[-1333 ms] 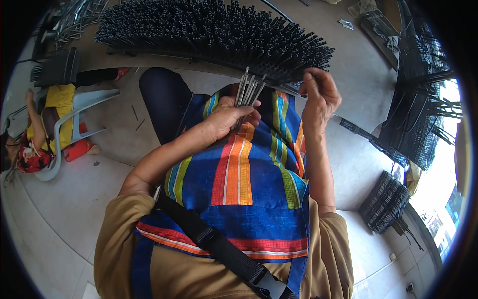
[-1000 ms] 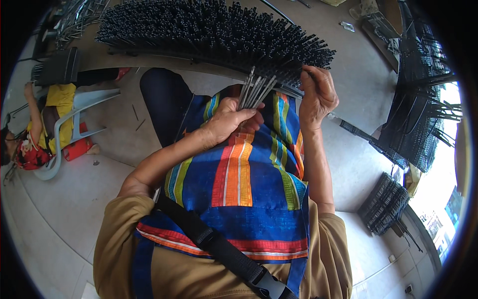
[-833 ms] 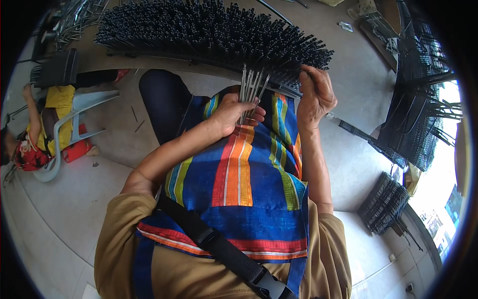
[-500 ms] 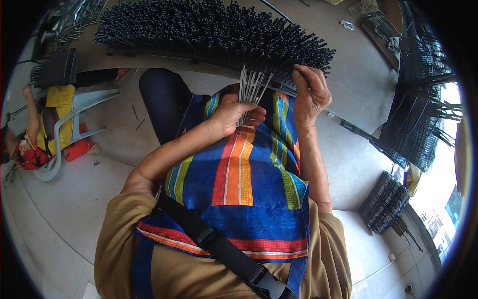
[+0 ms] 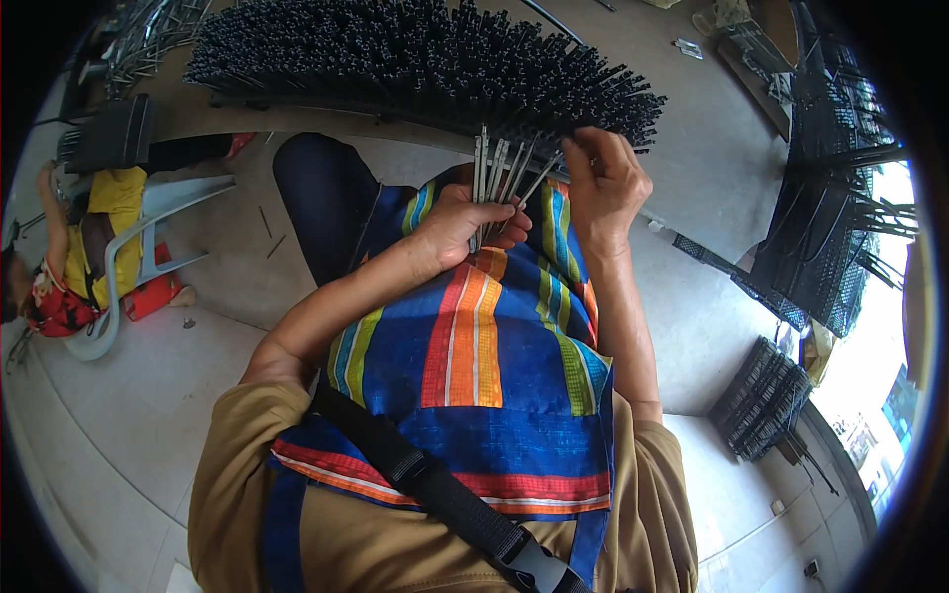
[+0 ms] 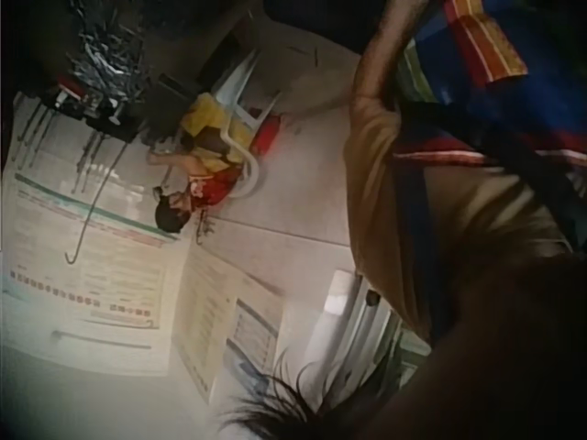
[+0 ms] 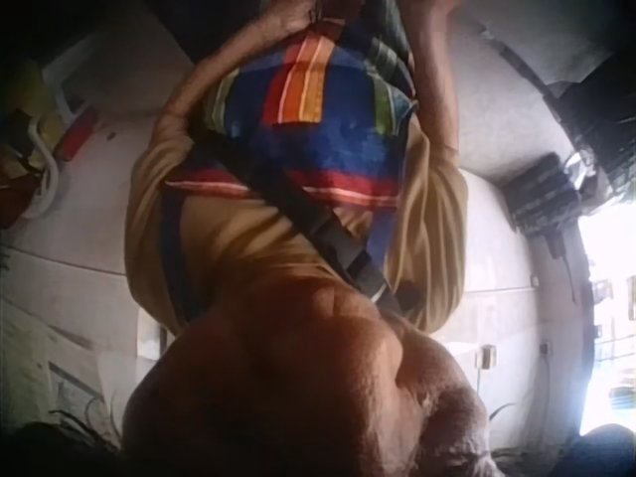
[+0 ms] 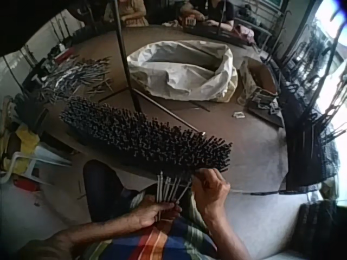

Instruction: Manually inserting metal wire bristles into an industrial brush assembly.

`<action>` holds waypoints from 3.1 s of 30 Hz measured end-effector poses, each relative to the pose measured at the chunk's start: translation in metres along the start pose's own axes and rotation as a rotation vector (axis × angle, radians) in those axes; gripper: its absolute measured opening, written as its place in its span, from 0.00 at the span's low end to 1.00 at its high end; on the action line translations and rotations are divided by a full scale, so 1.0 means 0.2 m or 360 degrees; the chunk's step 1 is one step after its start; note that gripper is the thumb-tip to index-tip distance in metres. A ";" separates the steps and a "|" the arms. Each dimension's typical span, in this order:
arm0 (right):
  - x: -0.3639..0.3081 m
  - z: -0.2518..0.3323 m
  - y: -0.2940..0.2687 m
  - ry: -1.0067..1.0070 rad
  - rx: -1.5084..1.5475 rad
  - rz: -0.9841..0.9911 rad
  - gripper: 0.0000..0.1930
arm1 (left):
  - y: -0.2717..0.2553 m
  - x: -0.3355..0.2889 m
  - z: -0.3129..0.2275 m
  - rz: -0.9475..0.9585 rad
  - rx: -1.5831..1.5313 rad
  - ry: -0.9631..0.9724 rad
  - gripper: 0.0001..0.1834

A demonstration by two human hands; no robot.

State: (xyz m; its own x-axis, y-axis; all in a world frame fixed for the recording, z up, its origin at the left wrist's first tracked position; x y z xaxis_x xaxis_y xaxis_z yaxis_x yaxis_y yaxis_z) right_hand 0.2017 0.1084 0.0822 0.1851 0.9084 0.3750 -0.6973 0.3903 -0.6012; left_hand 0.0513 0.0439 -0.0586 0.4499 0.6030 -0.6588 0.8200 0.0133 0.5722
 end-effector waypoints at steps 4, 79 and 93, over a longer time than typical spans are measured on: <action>-0.22 -0.30 0.19 0.1013 0.0659 0.0583 0.08 | 0.06 -0.03 -0.02 0.0112 0.0137 -0.0021 0.07; 0.10 -0.09 -0.02 0.0116 0.0391 -0.0056 0.05 | -0.02 0.07 0.02 -0.0016 0.0004 -0.0014 0.08; 0.10 -0.04 -0.01 0.0042 0.0053 0.0046 0.07 | -0.03 0.07 0.03 0.0003 -0.0101 -0.0073 0.12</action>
State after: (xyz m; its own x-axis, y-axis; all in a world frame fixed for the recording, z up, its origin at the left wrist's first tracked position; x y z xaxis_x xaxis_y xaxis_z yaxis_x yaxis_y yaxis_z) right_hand 0.2116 0.1274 0.0859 0.1824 0.9229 0.3391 -0.7251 0.3592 -0.5876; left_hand 0.0550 0.0479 -0.0731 0.4682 0.5660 -0.6786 0.7958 0.0638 0.6022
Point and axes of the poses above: each hand's wrist, its own x-axis towards the middle knuckle, its own y-axis out of the palm, z = x × y, the point moved 9 cm from there along x, towards the middle knuckle, and after that the axes turned 1 degree about x, right-handed, at the moved point
